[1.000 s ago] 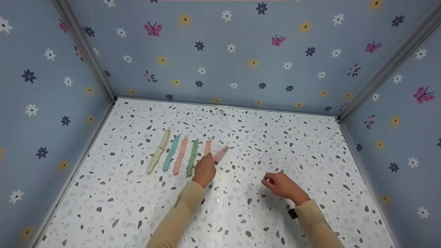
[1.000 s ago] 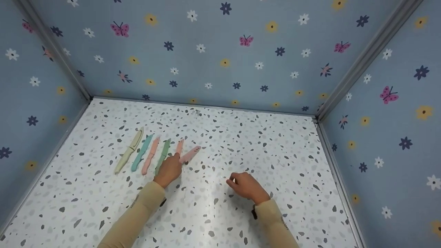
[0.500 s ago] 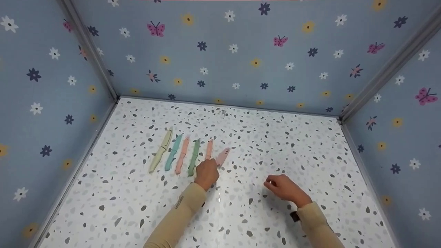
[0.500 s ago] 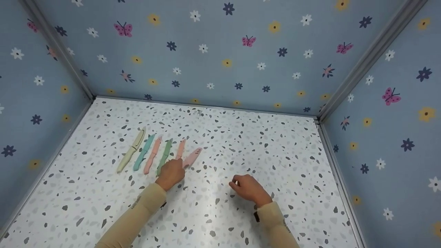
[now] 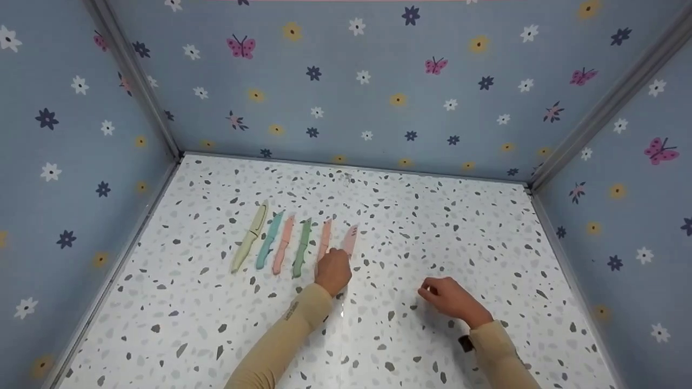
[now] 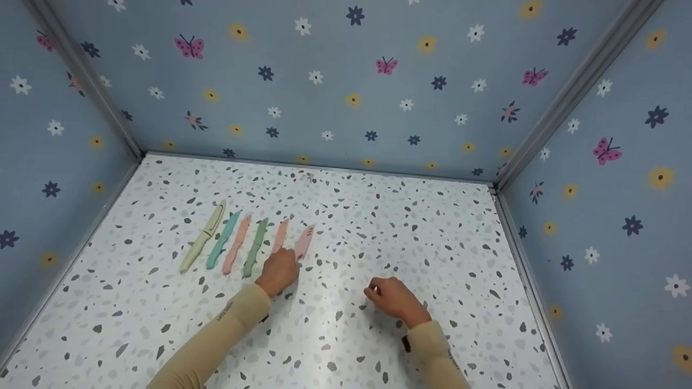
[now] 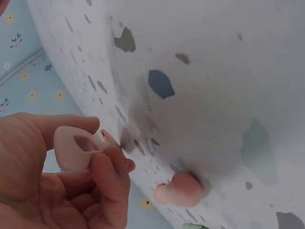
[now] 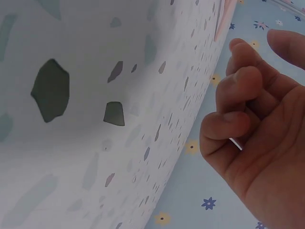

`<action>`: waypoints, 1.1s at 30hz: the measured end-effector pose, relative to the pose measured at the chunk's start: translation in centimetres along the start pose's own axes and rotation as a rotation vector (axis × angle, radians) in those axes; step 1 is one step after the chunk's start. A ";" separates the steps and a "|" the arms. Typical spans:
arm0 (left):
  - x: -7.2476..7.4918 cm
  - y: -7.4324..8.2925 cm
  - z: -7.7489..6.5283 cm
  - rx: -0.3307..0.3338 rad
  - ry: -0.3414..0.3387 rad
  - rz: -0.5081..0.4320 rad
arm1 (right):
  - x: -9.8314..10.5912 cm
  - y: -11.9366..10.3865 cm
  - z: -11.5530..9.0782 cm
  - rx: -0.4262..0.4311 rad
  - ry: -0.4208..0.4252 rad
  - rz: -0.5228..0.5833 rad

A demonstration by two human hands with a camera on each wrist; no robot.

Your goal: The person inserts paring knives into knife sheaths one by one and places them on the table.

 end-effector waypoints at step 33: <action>-2.1 -0.7 1.9 0.098 0.036 0.308 | -0.1 1.2 -0.8 -0.025 -0.012 0.061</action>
Point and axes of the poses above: each hand's wrist, its own z-axis towards the middle knuckle, its own x-axis out of the back of the hand, y = z × x, the point moved 6 cm from there along z, towards the middle knuckle, and after that the axes turned 14 degrees about -z, right-handed, at the moved point
